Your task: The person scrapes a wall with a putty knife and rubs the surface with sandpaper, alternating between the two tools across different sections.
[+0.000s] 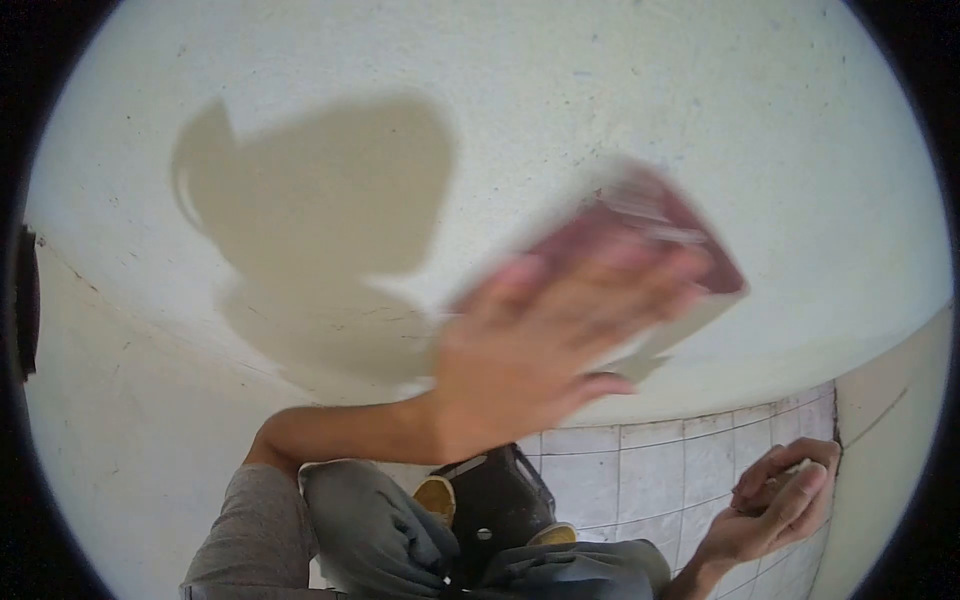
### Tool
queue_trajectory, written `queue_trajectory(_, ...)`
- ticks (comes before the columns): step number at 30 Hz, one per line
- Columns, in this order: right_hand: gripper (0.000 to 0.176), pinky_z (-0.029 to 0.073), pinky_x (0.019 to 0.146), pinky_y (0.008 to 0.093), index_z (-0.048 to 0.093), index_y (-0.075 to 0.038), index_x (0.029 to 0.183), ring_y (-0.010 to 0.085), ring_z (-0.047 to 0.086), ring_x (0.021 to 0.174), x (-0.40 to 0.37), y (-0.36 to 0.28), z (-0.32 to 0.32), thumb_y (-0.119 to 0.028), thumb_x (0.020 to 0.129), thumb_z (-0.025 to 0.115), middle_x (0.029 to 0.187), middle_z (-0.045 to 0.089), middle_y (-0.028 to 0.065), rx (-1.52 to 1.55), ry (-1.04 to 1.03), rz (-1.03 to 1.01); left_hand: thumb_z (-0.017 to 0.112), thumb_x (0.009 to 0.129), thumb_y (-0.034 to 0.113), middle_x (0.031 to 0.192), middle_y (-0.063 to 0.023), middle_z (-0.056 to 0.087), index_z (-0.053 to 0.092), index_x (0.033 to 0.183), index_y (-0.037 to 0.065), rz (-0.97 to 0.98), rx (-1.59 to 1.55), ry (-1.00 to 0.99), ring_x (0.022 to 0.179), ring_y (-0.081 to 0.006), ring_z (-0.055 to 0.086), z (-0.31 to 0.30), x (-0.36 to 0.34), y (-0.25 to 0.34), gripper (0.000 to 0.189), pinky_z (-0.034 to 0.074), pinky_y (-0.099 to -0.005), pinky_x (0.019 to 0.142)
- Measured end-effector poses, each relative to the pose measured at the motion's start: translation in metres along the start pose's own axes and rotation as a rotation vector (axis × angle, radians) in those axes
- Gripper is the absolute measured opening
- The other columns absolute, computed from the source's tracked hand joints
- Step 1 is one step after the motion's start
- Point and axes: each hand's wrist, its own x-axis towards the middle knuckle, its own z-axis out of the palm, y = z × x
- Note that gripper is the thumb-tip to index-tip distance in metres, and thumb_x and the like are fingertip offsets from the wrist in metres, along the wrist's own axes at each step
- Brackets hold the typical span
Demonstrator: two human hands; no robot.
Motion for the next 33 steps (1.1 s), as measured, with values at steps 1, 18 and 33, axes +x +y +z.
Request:
queue_trajectory(1,0.040,0.022,0.035,0.0178,0.048,-0.007,0.079,0.0035,0.029,0.039,0.024,0.002,-0.024,-0.034,0.105,0.034,0.056,0.036,-0.0015,-0.059,-0.018,0.003,0.047,0.077,0.080,0.163,-0.0152,0.008,0.020,0.156,0.020,-0.059,-0.014,-0.008,0.150,-0.0349,0.003,-0.010,-0.009,-0.018,0.102,-0.002,-0.0600,0.118)
queue_trajectory(18,0.039,0.018,0.036,0.0191,0.047,-0.008,0.079,0.0020,0.026,0.041,0.031,-0.017,-0.016,-0.035,0.105,0.036,0.053,0.033,-0.0035,-0.041,-0.073,0.072,0.031,0.085,0.081,0.161,-0.0208,0.006,0.017,0.156,0.017,-0.357,-0.196,-0.146,0.148,-0.0422,-0.001,-0.006,-0.083,-0.054,0.098,0.008,-0.0653,0.114)
queue_trajectory(33,0.042,0.021,0.038,0.0200,0.052,-0.005,0.076,0.0022,0.031,0.041,0.037,-0.016,-0.028,-0.038,0.102,0.045,0.055,0.039,-0.0035,-0.054,-0.119,0.137,0.043,0.082,0.077,0.159,-0.0269,0.005,0.015,0.157,0.014,-0.311,0.034,0.049,0.146,-0.0494,0.000,-0.038,-0.045,-0.067,0.101,0.005,-0.0687,0.111)
